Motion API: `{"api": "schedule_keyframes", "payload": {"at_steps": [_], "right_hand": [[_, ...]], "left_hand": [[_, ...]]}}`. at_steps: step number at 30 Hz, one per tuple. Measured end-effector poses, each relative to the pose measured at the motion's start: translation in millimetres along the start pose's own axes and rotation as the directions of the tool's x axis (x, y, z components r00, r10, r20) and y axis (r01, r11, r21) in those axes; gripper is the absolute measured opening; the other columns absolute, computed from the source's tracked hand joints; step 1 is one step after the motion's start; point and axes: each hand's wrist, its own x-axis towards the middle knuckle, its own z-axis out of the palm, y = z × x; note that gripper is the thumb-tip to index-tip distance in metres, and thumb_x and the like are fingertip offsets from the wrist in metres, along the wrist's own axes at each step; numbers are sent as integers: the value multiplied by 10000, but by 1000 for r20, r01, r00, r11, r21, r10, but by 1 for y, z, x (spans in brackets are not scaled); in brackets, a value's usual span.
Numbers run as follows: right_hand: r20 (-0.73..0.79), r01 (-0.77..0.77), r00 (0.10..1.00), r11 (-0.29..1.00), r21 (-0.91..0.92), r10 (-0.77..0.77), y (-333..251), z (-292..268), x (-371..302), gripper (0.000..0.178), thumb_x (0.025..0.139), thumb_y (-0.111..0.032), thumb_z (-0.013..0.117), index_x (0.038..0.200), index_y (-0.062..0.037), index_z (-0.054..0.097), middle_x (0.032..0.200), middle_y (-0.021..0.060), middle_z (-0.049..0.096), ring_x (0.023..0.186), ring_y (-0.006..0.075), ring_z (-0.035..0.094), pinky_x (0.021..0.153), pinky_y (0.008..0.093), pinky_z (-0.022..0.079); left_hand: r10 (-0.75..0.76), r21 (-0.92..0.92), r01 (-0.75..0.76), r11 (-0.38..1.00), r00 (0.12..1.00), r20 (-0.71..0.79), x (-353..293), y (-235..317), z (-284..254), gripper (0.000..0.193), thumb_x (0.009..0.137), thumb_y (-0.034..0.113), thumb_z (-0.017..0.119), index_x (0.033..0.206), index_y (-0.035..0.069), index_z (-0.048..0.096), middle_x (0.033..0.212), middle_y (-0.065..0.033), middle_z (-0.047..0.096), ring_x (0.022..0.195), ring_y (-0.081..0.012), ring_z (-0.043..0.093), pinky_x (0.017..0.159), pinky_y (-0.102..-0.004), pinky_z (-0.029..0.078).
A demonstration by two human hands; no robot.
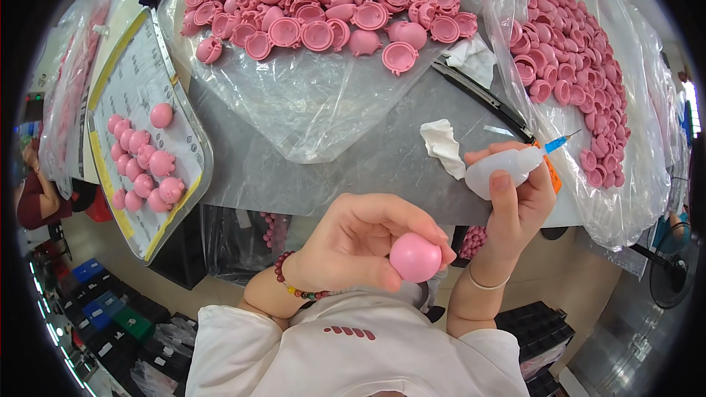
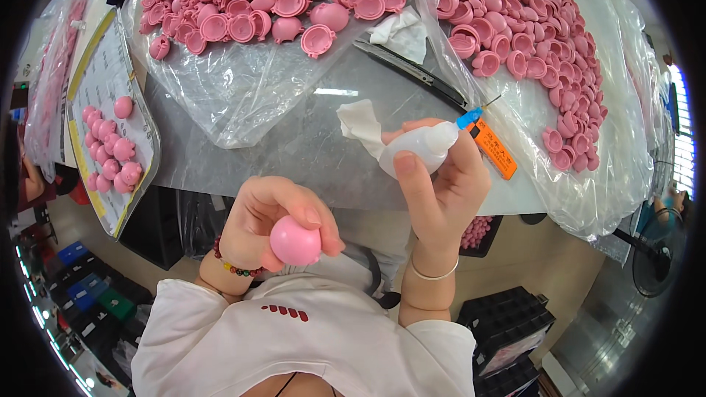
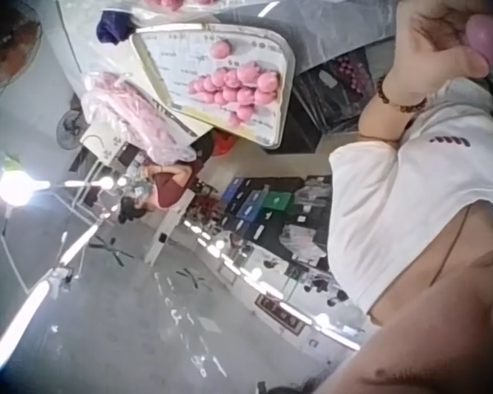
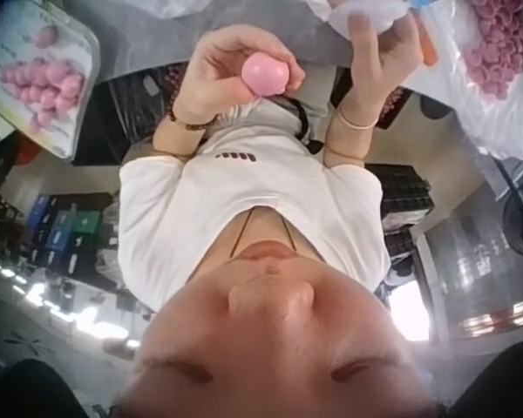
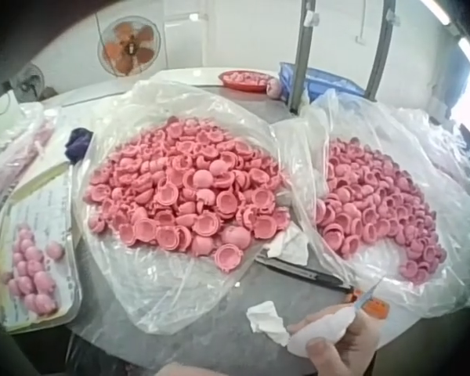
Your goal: Applying glue to plastic toy components and joining them together to form small toy balls.
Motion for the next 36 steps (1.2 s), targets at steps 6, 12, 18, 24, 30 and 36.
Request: {"api": "schedule_keyframes", "payload": {"at_steps": [6,12,18,24,30,36], "right_hand": [[-68,-37,997,999,-29,35,-4,6,0,196,733,-55,596,891,40,528,804,76,576,711,101,535,630,197,420],[-51,158,973,810,-565,-225,5,0,16,213,679,-75,662,837,7,545,776,25,535,613,91,398,551,200,338],[-90,101,978,800,-592,-190,7,9,23,238,645,-83,683,836,-9,564,756,30,511,598,112,381,547,222,332],[193,428,893,629,-649,-407,-9,14,-1,240,651,16,628,883,-13,575,784,49,531,669,99,446,554,220,369],[314,426,901,744,-515,-299,-2,24,1,281,652,64,580,922,-16,578,747,86,531,587,152,461,551,256,393],[149,414,905,905,-98,-398,-34,18,-17,196,595,15,620,777,-53,635,767,57,589,607,163,519,530,245,430]], "left_hand": [[153,177,-151,973,988,6,1,2,1,404,603,108,749,938,-2,553,879,-207,574,808,-267,592,700,-317,482],[263,360,-263,895,963,51,1,5,0,395,601,58,739,939,-18,548,905,-220,565,834,-267,585,723,-324,481],[384,560,-429,709,901,204,-1,8,-14,435,561,74,767,933,-7,557,886,-212,579,818,-265,584,776,-358,471],[420,691,-453,564,877,232,-3,14,-17,459,540,101,784,931,4,564,883,-189,593,823,-252,580,789,-366,465],[442,608,-436,663,884,152,-4,12,-15,471,539,93,783,947,4,564,898,-191,590,834,-250,579,783,-348,463],[424,560,-412,719,898,117,-2,6,-12,420,575,34,754,943,-19,558,912,-207,583,858,-253,578,758,-319,464]]}}
